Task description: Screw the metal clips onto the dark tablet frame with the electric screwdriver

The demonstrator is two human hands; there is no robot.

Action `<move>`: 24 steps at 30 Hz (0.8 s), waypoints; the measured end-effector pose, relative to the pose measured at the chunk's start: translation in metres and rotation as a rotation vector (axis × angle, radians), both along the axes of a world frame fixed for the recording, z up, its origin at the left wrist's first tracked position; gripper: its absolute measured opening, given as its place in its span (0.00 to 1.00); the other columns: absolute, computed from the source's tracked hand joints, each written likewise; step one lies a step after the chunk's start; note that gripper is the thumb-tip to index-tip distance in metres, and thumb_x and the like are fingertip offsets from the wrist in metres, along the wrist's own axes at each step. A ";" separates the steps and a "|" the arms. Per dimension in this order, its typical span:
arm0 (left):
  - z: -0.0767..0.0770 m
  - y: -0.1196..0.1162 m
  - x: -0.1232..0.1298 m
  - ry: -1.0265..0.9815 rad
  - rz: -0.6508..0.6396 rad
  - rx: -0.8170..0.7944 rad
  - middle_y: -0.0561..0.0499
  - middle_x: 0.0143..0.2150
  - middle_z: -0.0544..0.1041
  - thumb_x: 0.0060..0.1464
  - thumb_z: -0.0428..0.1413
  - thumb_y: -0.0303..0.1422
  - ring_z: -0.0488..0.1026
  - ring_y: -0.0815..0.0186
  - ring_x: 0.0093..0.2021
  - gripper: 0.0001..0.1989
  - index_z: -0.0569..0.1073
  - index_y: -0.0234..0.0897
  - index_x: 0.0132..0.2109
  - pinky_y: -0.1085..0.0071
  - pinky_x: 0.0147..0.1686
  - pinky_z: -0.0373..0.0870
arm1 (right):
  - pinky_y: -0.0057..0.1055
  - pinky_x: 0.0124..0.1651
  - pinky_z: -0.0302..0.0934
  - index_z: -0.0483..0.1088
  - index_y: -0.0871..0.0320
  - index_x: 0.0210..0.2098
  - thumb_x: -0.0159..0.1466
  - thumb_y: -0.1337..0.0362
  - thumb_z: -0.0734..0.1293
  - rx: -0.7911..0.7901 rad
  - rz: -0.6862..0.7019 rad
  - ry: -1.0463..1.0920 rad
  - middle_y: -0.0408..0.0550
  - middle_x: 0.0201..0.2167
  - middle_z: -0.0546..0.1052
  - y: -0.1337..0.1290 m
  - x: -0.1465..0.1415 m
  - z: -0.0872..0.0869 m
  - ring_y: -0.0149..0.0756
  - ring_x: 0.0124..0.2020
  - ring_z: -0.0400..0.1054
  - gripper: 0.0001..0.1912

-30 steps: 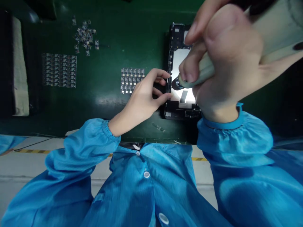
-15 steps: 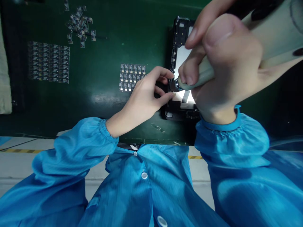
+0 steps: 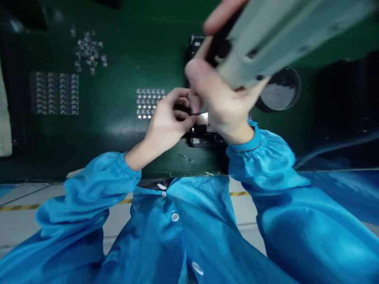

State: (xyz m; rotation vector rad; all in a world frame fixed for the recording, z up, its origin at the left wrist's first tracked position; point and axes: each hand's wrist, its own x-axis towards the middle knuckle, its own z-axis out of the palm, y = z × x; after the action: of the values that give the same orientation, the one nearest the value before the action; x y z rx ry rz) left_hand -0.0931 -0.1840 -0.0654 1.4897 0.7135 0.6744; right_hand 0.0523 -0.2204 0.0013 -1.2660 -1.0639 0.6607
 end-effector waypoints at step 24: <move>0.029 0.028 -0.021 0.206 -0.058 -0.148 0.57 0.52 0.80 0.38 0.86 0.31 0.83 0.59 0.43 0.40 0.86 0.67 0.57 0.53 0.34 0.96 | 0.36 0.16 0.38 0.62 0.47 0.55 0.68 0.52 0.76 0.571 -0.385 -0.189 0.34 0.33 0.73 -0.046 0.163 -0.047 0.24 0.18 0.47 0.24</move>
State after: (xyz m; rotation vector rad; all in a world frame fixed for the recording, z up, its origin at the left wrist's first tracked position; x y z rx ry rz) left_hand -0.1141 -0.1559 -0.0360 1.4499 0.8550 0.4182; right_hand 0.2149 -0.2663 -0.0453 -0.9950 -1.0250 -0.0636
